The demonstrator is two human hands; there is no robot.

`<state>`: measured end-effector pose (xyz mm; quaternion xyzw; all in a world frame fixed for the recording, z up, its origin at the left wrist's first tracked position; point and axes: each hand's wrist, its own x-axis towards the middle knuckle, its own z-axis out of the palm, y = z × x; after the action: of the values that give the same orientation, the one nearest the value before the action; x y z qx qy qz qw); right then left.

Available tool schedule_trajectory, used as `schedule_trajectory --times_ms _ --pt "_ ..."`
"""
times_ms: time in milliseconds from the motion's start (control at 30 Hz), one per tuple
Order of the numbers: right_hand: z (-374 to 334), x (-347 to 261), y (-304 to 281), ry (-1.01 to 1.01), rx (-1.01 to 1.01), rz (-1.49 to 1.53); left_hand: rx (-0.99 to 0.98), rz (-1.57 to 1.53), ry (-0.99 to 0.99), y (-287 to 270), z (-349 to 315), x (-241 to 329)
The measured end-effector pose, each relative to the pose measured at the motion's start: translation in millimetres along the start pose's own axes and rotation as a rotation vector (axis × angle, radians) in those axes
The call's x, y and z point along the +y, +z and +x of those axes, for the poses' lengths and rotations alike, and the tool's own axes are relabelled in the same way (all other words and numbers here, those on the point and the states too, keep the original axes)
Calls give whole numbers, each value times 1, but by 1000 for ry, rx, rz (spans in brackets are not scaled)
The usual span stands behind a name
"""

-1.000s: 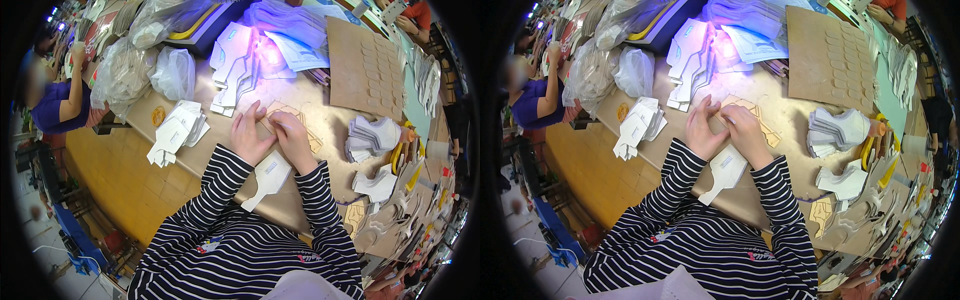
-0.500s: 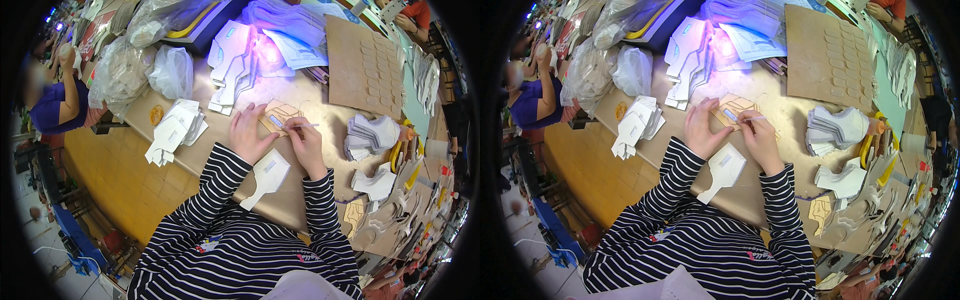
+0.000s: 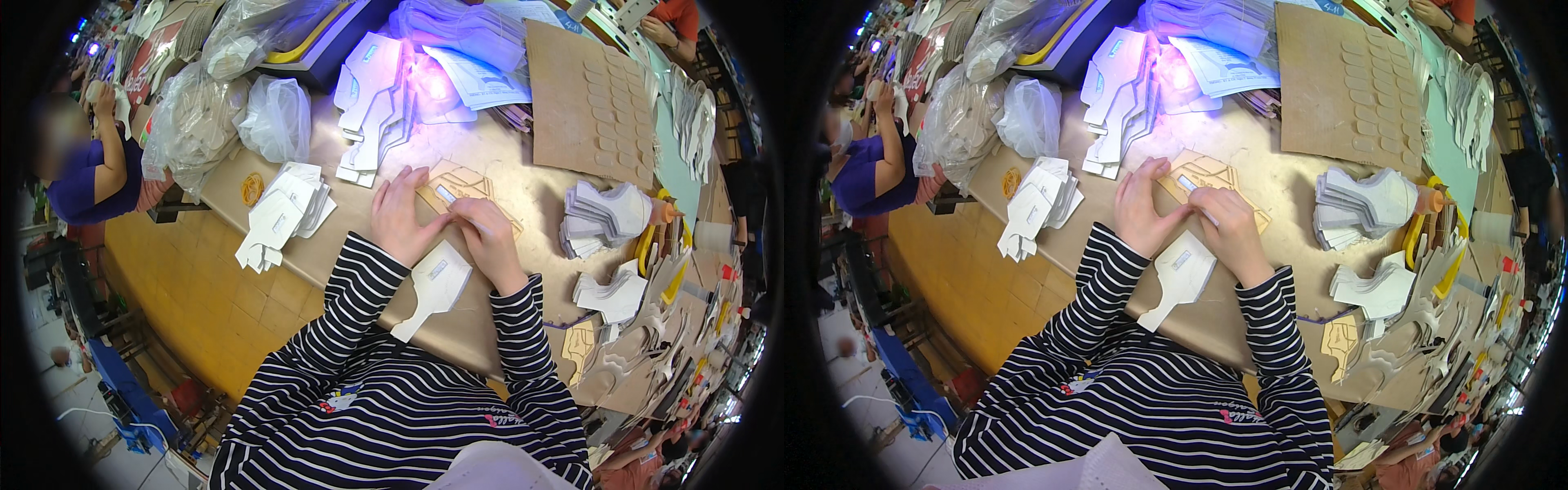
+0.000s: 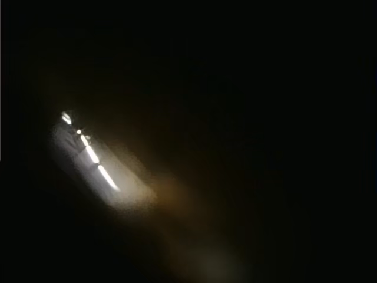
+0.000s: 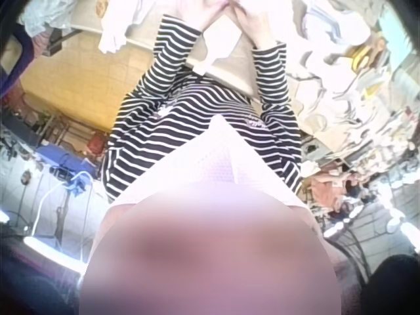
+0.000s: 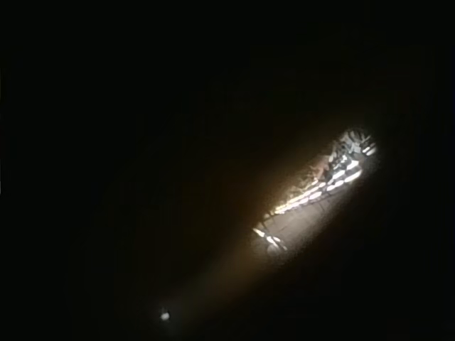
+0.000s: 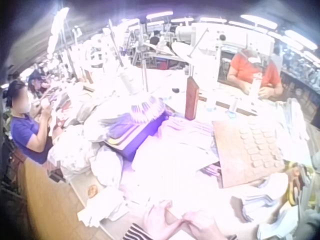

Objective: The person marks fabric pieces using a pen and a paper template, then cuts the marked fabric with scissors. The person handles multiple fabric pieces and templates, aligning them before marking and cutting.

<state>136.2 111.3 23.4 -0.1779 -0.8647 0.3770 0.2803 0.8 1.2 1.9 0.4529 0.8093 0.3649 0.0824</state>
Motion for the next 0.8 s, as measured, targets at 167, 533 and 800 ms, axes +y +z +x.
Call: schedule_trajectory --times_ms 167,533,800 --pt "-7 1 -11 156 -7 78 -21 -9 -17 -1 0 1" --pt "2 -2 -18 247 42 152 -5 -13 -12 1 -1 -2" --pt "50 13 13 229 -22 329 -1 -34 -38 2 -1 -1"
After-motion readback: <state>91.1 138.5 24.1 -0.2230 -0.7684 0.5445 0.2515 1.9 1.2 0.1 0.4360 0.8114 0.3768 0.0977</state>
